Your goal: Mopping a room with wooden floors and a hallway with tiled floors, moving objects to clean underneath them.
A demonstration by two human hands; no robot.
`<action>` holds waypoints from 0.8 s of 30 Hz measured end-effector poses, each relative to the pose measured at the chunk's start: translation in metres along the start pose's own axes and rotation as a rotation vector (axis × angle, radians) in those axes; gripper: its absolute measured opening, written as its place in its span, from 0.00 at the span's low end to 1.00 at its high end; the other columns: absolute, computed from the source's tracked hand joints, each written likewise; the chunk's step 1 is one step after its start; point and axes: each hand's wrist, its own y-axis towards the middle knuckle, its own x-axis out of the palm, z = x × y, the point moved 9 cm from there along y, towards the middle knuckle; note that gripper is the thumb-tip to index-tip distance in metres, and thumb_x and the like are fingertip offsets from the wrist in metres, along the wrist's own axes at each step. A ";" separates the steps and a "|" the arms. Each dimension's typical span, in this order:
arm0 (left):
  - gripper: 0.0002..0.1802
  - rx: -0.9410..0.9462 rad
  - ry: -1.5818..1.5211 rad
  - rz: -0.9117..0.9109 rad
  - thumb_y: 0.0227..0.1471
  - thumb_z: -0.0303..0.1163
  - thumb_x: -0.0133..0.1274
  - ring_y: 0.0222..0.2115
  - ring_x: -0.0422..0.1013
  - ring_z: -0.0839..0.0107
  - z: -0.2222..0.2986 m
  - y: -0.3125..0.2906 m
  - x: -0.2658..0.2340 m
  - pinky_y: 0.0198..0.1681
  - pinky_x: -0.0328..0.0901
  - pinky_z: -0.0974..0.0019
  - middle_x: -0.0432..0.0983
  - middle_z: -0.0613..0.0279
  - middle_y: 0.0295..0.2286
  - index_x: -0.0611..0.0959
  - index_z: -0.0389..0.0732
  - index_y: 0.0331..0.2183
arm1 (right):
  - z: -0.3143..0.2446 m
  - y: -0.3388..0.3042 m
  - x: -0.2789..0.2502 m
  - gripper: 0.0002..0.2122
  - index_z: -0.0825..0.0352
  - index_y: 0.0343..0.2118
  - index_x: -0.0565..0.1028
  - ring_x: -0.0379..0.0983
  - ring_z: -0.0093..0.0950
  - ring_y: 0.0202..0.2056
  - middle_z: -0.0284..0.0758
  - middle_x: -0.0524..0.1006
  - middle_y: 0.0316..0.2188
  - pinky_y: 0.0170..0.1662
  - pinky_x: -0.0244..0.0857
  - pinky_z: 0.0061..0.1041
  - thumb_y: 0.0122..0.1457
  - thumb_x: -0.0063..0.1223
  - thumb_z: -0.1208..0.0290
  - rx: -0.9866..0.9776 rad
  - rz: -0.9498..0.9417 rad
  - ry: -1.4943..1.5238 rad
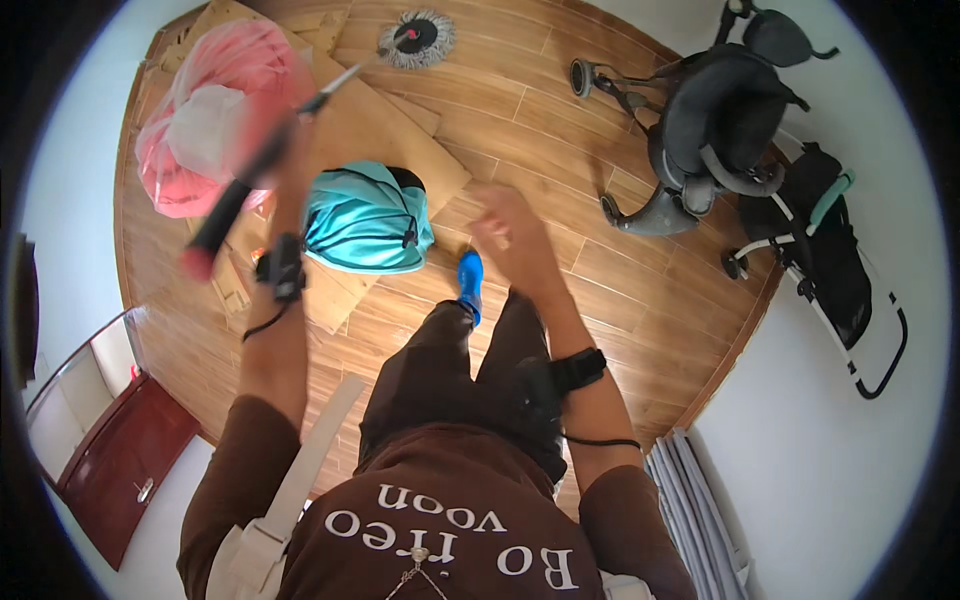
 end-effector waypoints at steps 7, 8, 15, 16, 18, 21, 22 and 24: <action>0.15 -0.209 0.037 0.141 0.57 0.30 0.45 0.54 0.63 0.60 -0.004 -0.063 -0.100 0.56 0.62 0.55 0.63 0.49 0.53 0.71 0.39 0.47 | 0.328 -0.024 -0.032 0.06 0.67 0.34 0.76 0.70 0.18 0.21 0.32 0.76 0.23 0.24 0.65 0.17 0.56 0.52 0.73 0.771 0.212 0.188; 0.15 -0.215 0.012 0.145 0.56 0.27 0.45 0.54 0.62 0.59 -0.020 -0.078 -0.099 0.56 0.62 0.54 0.62 0.47 0.54 0.71 0.41 0.47 | 0.367 -0.022 -0.028 0.06 0.67 0.33 0.77 0.71 0.19 0.21 0.32 0.76 0.23 0.24 0.66 0.17 0.55 0.53 0.72 0.765 0.181 0.166; 0.20 -0.283 -0.101 0.274 0.56 0.38 0.48 0.59 0.54 0.49 -0.109 -0.163 -0.120 0.58 0.57 0.47 0.54 0.45 0.58 0.70 0.48 0.51 | 0.551 0.012 0.066 0.10 0.66 0.35 0.77 0.74 0.25 0.25 0.36 0.77 0.23 0.29 0.70 0.23 0.49 0.59 0.70 0.739 -0.101 -0.067; 0.21 -0.267 -0.119 0.306 0.56 0.39 0.50 0.59 0.53 0.46 -0.122 -0.175 -0.122 0.58 0.57 0.47 0.53 0.45 0.59 0.71 0.50 0.51 | 0.564 0.022 0.079 0.11 0.65 0.36 0.77 0.75 0.28 0.27 0.37 0.77 0.26 0.31 0.70 0.25 0.48 0.60 0.69 0.611 -0.195 -0.229; 0.21 -0.277 -0.192 0.315 0.55 0.39 0.50 0.59 0.53 0.45 -0.151 -0.195 -0.121 0.58 0.56 0.47 0.54 0.46 0.59 0.71 0.51 0.51 | 0.580 0.033 0.117 0.17 0.60 0.42 0.76 0.73 0.38 0.36 0.39 0.76 0.35 0.39 0.68 0.34 0.45 0.60 0.69 0.414 -0.378 -0.419; 0.23 -0.300 -0.228 0.386 0.52 0.42 0.53 0.58 0.55 0.45 -0.177 -0.219 -0.136 0.56 0.58 0.49 0.55 0.49 0.59 0.73 0.52 0.50 | 0.573 0.055 0.195 0.22 0.56 0.48 0.72 0.71 0.36 0.42 0.38 0.73 0.39 0.41 0.64 0.35 0.46 0.57 0.72 0.099 -0.655 -0.720; 0.23 -0.273 -0.219 0.399 0.51 0.43 0.54 0.57 0.56 0.45 -0.185 -0.228 -0.143 0.54 0.62 0.51 0.55 0.50 0.59 0.73 0.54 0.50 | 0.576 0.062 0.212 0.22 0.56 0.48 0.72 0.71 0.36 0.42 0.38 0.73 0.39 0.41 0.64 0.35 0.46 0.57 0.72 0.098 -0.666 -0.724; 0.23 -0.264 -0.185 0.516 0.47 0.43 0.59 0.53 0.62 0.48 -0.200 -0.239 -0.149 0.48 0.66 0.58 0.57 0.54 0.58 0.76 0.55 0.47 | 0.581 0.070 0.241 0.25 0.50 0.51 0.70 0.68 0.33 0.45 0.36 0.71 0.40 0.43 0.62 0.34 0.47 0.54 0.74 -0.024 -0.697 -0.828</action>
